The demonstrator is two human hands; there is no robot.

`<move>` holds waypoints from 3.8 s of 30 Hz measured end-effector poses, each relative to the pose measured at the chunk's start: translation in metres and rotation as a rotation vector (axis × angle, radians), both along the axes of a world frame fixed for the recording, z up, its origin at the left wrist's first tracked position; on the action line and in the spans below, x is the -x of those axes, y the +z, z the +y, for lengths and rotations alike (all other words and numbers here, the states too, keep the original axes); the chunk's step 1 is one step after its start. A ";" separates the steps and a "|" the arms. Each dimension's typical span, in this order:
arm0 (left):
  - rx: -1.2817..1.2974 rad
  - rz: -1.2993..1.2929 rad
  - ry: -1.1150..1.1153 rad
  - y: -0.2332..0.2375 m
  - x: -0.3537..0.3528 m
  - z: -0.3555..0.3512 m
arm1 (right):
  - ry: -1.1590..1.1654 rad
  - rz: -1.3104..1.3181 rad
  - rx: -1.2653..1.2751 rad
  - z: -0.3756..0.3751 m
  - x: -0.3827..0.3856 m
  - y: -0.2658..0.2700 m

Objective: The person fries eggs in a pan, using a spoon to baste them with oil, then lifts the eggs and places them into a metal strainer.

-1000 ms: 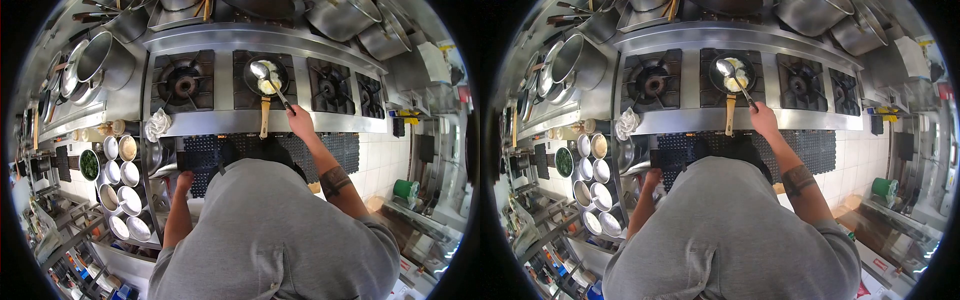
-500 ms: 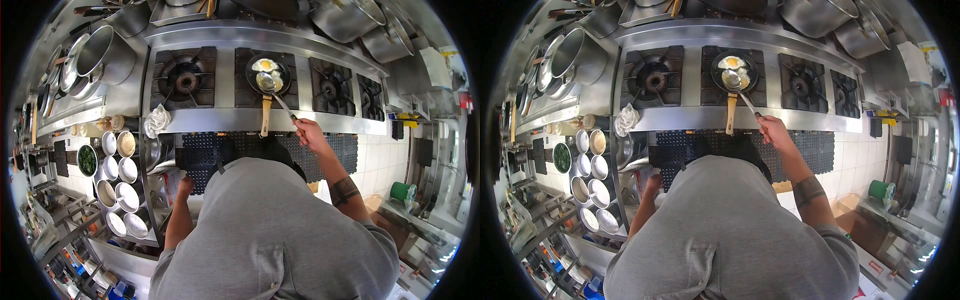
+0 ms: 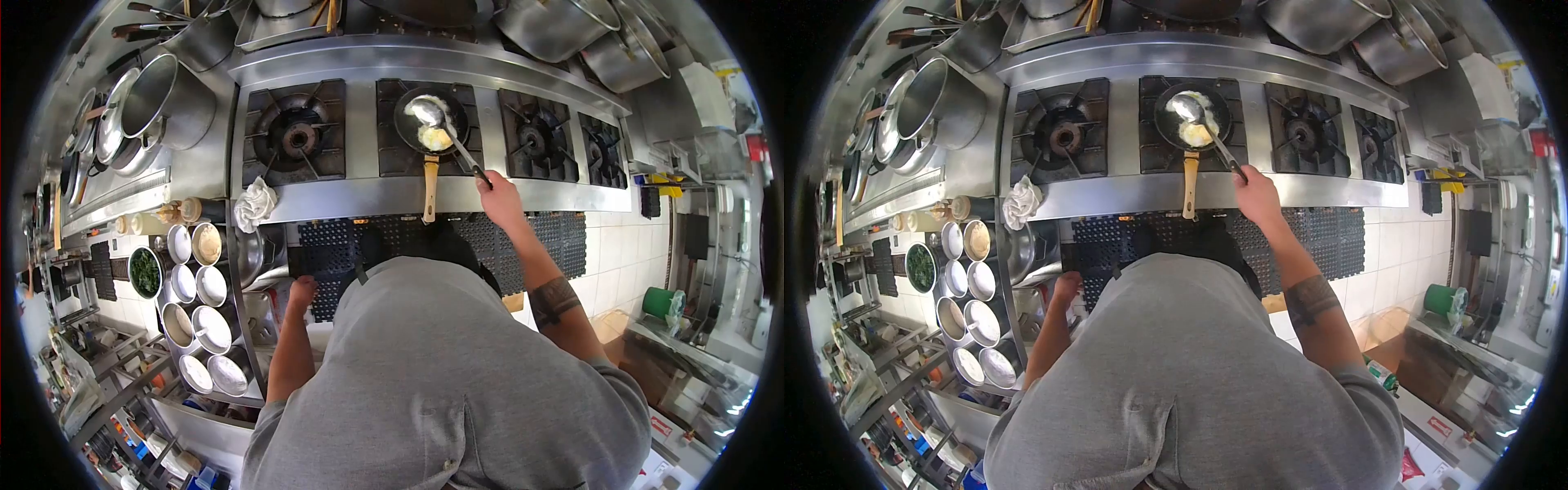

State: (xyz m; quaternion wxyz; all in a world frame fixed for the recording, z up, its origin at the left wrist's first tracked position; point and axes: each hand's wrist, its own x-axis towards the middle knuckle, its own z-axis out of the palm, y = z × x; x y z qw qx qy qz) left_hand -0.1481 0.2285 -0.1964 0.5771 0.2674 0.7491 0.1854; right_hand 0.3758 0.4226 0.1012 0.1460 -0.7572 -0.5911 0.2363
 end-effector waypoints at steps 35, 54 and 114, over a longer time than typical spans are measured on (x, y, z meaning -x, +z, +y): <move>0.012 -0.007 0.035 0.027 -0.008 0.003 | -0.004 0.024 0.025 0.012 0.011 -0.020; -0.206 0.376 -0.798 -0.040 0.022 -0.035 | 0.056 -0.222 -0.058 -0.034 -0.050 0.000; 0.022 0.168 -0.317 0.004 -0.001 -0.044 | 0.068 -0.091 -0.094 -0.029 -0.059 -0.006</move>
